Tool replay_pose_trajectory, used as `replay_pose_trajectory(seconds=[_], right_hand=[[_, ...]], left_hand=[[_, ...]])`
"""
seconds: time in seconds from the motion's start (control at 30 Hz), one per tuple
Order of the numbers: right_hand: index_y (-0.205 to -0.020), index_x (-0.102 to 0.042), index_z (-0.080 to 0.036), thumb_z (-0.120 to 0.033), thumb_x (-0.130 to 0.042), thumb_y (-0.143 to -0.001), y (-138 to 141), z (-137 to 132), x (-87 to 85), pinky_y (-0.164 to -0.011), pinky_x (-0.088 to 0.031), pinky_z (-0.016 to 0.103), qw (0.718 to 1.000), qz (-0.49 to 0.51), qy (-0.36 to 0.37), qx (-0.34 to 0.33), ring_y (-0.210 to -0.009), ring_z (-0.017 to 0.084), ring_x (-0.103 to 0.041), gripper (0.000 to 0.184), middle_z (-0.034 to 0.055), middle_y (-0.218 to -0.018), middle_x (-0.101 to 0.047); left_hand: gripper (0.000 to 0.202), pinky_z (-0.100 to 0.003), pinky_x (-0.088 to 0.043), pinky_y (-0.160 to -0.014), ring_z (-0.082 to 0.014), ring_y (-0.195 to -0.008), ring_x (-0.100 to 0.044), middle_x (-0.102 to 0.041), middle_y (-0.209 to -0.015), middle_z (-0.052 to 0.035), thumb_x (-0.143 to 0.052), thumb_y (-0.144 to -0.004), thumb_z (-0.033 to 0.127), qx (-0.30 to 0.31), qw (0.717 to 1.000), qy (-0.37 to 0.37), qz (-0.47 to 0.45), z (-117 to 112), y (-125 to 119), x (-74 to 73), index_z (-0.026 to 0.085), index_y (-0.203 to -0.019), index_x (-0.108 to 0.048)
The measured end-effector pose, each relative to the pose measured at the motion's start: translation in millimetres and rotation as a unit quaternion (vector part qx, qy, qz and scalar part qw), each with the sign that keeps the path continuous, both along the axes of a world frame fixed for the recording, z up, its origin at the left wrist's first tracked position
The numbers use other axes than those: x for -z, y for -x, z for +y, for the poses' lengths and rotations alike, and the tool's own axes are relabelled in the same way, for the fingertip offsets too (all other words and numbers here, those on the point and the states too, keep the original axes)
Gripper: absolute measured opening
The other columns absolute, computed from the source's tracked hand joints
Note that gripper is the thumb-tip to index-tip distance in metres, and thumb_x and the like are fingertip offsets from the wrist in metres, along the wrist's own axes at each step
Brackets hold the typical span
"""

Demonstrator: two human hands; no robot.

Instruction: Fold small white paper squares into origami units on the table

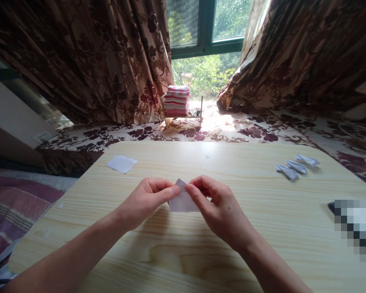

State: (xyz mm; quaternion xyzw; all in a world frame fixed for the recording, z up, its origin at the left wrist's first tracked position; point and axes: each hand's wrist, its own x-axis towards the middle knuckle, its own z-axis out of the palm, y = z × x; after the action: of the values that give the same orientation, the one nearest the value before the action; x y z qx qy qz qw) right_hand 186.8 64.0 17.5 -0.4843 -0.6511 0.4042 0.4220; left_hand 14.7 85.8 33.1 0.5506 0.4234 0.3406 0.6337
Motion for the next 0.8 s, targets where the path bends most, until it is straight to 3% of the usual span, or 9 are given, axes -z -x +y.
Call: replay_pose_trajectory(seconds=[0.07, 0.13, 0.23, 0.33, 0.43, 0.63, 0.8], right_hand=[[-0.076, -0.062, -0.018, -0.039, -0.054, -0.089, -1.4, 1.9, 1.6, -0.051, -0.04, 0.023, 1.0, 0.003, -0.007, 0.012, -0.059, 0.012, -0.051, 0.026, -0.0005, -0.064, -0.058], [-0.082, -0.063, -0.019, -0.037, -0.051, -0.09, -3.5, 4.6, 4.8, -0.055, -0.044, 0.024, 0.998, 0.001, -0.034, 0.046, -0.063, 0.014, -0.056, 0.023, 0.0009, -0.07, -0.061], [-0.103, -0.06, -0.022, -0.026, -0.05, -0.09, -8.0, 9.7, 11.8, -0.07, -0.05, 0.031, 0.983, -0.031, -0.147, 0.11, -0.08, 0.018, -0.061, 0.017, 0.0048, -0.091, -0.063], [-0.126, -0.048, -0.024, -0.016, -0.052, -0.086, -9.7, 13.1, 17.6, -0.079, -0.051, 0.038, 0.951, -0.118, -0.266, 0.107, -0.096, 0.022, -0.059, 0.041, 0.0099, -0.114, -0.055], [-0.137, -0.036, -0.024, -0.01, -0.054, -0.083, -6.0, 11.2, 18.0, -0.088, -0.049, 0.045, 0.914, -0.205, -0.338, 0.087, -0.112, 0.027, -0.052, 0.059, 0.0148, -0.129, -0.045], [-0.13, -0.045, -0.027, -0.003, -0.056, -0.081, 1.1, 2.2, 10.4, -0.089, -0.048, 0.047, 0.858, -0.265, -0.433, 0.072, -0.116, 0.029, -0.048, 0.056, 0.014, -0.129, -0.041], [-0.118, -0.053, -0.027, -0.003, -0.058, -0.08, 1.4, 0.0, 8.0, -0.084, -0.049, 0.044, 0.842, -0.27, -0.464, 0.05, -0.109, 0.027, -0.051, 0.045, 0.0124, -0.124, -0.047]], left_hand=[[0.025, -0.024, -0.037, -0.059, -0.0108, -0.058, -0.049, -0.058, -0.057, -0.0001, -0.067, -0.072, 0.035, 0.011, 1.0, 0.012, -0.001, 0.8, 0.2, -0.4, 0.012, -0.063, -0.07], [0.025, -0.024, -0.037, -0.059, -0.0107, -0.058, -0.049, -0.058, -0.057, -0.0005, -0.069, -0.071, 0.035, -0.017, 1.0, 0.016, -0.015, 2.0, 0.3, 0.3, 0.012, -0.062, -0.07], [0.026, -0.025, -0.04, -0.06, -0.0111, -0.06, -0.051, -0.061, -0.062, -0.0021, -0.072, -0.068, 0.038, -0.086, 0.993, 0.049, -0.059, 5.7, 1.7, 2.3, 0.012, -0.065, -0.07], [0.029, -0.025, -0.044, -0.062, -0.0123, -0.064, -0.055, -0.064, -0.069, -0.0038, -0.077, -0.064, 0.039, -0.11, 0.983, 0.099, -0.112, 9.8, 4.3, 3.8, 0.011, -0.072, -0.071], [0.033, -0.026, -0.047, -0.062, -0.0123, -0.066, -0.057, -0.065, -0.071, -0.0044, -0.079, -0.063, 0.039, -0.102, 0.976, 0.131, -0.143, 11.1, 5.8, 4.3, 0.011, -0.077, -0.071], [0.03, -0.027, -0.048, -0.068, -0.0123, -0.068, -0.057, -0.066, -0.073, -0.0045, -0.078, -0.065, 0.037, -0.092, 0.976, 0.129, -0.151, 7.6, 4.7, 3.6, 0.01, -0.076, -0.071], [0.029, -0.028, -0.046, -0.07, -0.0126, -0.069, -0.057, -0.065, -0.071, -0.0039, -0.078, -0.065, 0.036, -0.095, 0.976, 0.115, -0.156, 6.8, 3.7, 2.9, 0.01, -0.076, -0.071]])
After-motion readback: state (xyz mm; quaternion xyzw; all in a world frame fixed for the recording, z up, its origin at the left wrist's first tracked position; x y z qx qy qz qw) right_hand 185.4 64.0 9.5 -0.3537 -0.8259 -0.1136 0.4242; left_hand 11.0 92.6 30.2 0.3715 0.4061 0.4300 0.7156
